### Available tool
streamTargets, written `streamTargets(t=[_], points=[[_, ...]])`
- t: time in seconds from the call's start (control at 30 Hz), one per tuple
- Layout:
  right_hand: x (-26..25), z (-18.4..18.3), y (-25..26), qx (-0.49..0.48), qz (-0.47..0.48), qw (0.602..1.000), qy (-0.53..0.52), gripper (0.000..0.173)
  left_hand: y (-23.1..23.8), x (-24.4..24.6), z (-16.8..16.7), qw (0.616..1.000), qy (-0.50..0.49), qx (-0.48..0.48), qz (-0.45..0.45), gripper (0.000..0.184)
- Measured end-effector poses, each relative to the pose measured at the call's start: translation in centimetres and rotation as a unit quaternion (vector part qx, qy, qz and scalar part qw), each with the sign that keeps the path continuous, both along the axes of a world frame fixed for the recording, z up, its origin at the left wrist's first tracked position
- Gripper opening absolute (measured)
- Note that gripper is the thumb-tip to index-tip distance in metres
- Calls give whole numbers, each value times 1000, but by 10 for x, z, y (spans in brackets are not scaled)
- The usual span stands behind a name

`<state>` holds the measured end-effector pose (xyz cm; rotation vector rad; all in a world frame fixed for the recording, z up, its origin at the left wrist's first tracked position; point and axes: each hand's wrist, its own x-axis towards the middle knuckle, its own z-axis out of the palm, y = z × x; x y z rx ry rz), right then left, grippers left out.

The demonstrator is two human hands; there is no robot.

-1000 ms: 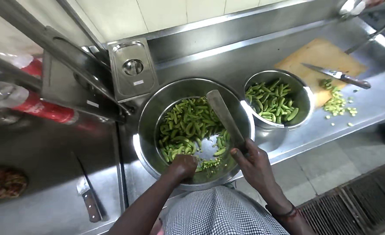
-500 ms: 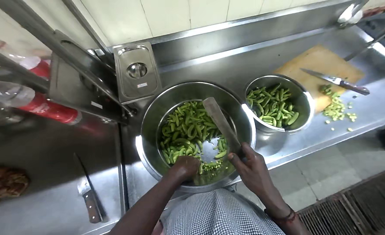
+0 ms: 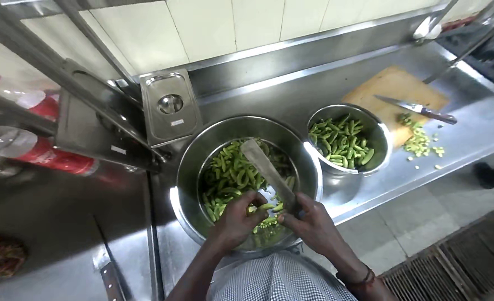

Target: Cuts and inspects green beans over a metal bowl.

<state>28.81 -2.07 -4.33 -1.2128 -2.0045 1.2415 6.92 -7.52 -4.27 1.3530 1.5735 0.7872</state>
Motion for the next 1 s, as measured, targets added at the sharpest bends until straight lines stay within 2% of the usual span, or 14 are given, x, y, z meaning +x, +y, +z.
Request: streamTargets(t=[0.13,0.4,0.5,0.57,0.63,0.67,0.77,0.87,1.0], points=[[-12,7,-2,1,23,1000,2,38,-11,10,13,998,-54,29,32,17],[-21,8,-2,-2,47,999,4,36,-16,16,8,987,-76,128,61,11],[-22,7,-5,-19,49,999,2,41,-15,23,6,980,-82,145,107,19],[-21,5,-7,2,46,999,25,45,-13,23,6,974,-125,127,144,26],[-20,4,-7,26,39,998,41,53,-10,21,9,945,-252,82,193,25],[-19,3,-6,45,34,998,37,53,-10,19,9,918,-332,63,210,24],[-17,5,-2,76,33,997,-10,30,-9,12,11,825,-517,3,227,18],[-19,8,-3,69,38,997,-22,40,-9,11,9,773,-587,-28,241,15],[-26,6,-8,94,33,995,17,41,-11,22,10,752,-605,-69,251,12]])
